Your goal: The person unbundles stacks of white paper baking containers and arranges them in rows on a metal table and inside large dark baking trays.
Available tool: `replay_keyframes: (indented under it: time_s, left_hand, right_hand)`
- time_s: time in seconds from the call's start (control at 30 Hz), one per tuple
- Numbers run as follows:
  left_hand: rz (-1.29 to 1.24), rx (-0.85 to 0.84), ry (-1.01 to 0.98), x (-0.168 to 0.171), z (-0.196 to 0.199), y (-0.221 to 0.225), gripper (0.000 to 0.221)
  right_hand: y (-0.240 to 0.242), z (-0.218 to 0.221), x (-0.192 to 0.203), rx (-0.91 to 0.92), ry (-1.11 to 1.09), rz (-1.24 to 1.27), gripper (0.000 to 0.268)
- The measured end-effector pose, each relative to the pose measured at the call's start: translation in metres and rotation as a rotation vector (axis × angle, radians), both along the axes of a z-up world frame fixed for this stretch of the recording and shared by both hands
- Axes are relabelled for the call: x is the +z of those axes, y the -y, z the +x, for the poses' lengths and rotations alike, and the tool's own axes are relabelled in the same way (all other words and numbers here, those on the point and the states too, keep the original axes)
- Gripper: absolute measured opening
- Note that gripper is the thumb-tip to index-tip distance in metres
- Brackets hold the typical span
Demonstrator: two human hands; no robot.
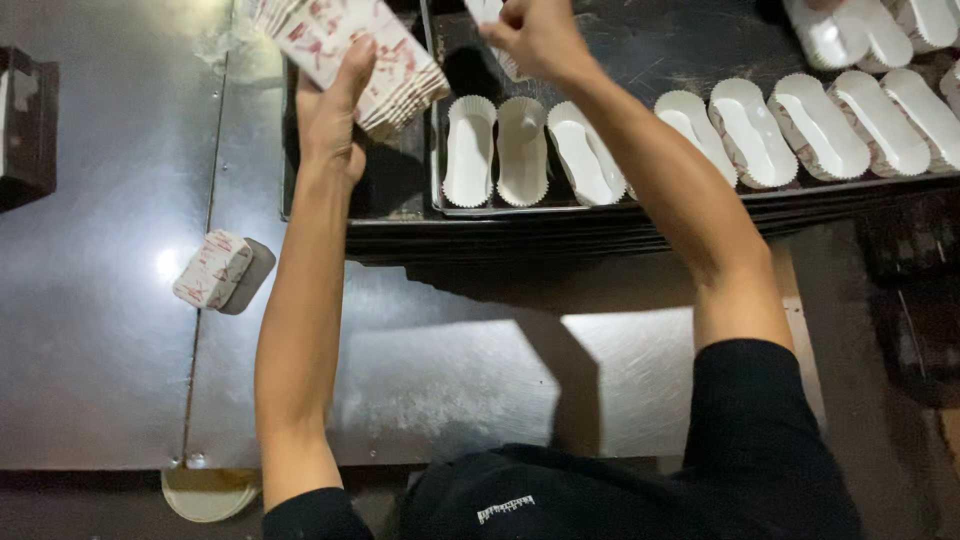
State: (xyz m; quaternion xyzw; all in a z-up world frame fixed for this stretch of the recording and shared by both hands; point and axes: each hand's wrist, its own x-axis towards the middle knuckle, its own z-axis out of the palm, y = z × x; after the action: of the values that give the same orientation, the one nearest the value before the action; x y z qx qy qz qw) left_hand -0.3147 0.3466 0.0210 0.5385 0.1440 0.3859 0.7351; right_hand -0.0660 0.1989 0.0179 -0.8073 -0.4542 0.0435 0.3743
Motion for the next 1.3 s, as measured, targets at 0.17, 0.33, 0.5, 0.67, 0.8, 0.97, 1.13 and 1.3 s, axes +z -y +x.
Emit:
replay_keyframes:
  time_s: [0.17,0.33,0.5,0.67,0.8,0.97,1.13,1.3]
  left_hand:
    - [-0.098,-0.051,0.083,-0.004,-0.003,-0.008,0.074]
    - [-0.043,-0.11,0.068,-0.005,0.031,0.003,0.074]
    - [-0.064,-0.195,0.106,-0.01,0.06,0.011,0.079]
    - [-0.068,-0.183,0.05,-0.023,0.067,0.002,0.089]
    - [-0.071,-0.213,0.061,-0.034,0.082,-0.002,0.093]
    - [-0.084,-0.252,0.092,-0.031,0.082,0.0,0.09]
    - [-0.151,-0.583,0.168,-0.009,0.064,0.008,0.079]
    - [-0.054,-0.803,0.257,0.008,0.054,0.026,0.075]
  right_hand:
    - [-0.032,-0.008,-0.013,0.251,0.089,0.201,0.04]
    - [0.004,-0.039,0.035,0.584,-0.36,0.082,0.041]
    - [0.022,-0.043,0.052,0.44,-0.31,0.145,0.026]
    - [0.036,-0.012,0.048,0.411,-0.296,0.187,0.024]
    - [0.04,-0.017,0.052,0.584,-0.254,0.265,0.018]
    - [0.053,-0.029,0.071,0.39,-0.503,0.201,0.022]
    - [0.054,-0.033,0.076,0.334,-0.419,0.208,0.025]
    - [0.051,-0.041,0.065,0.317,-0.23,0.108,0.024]
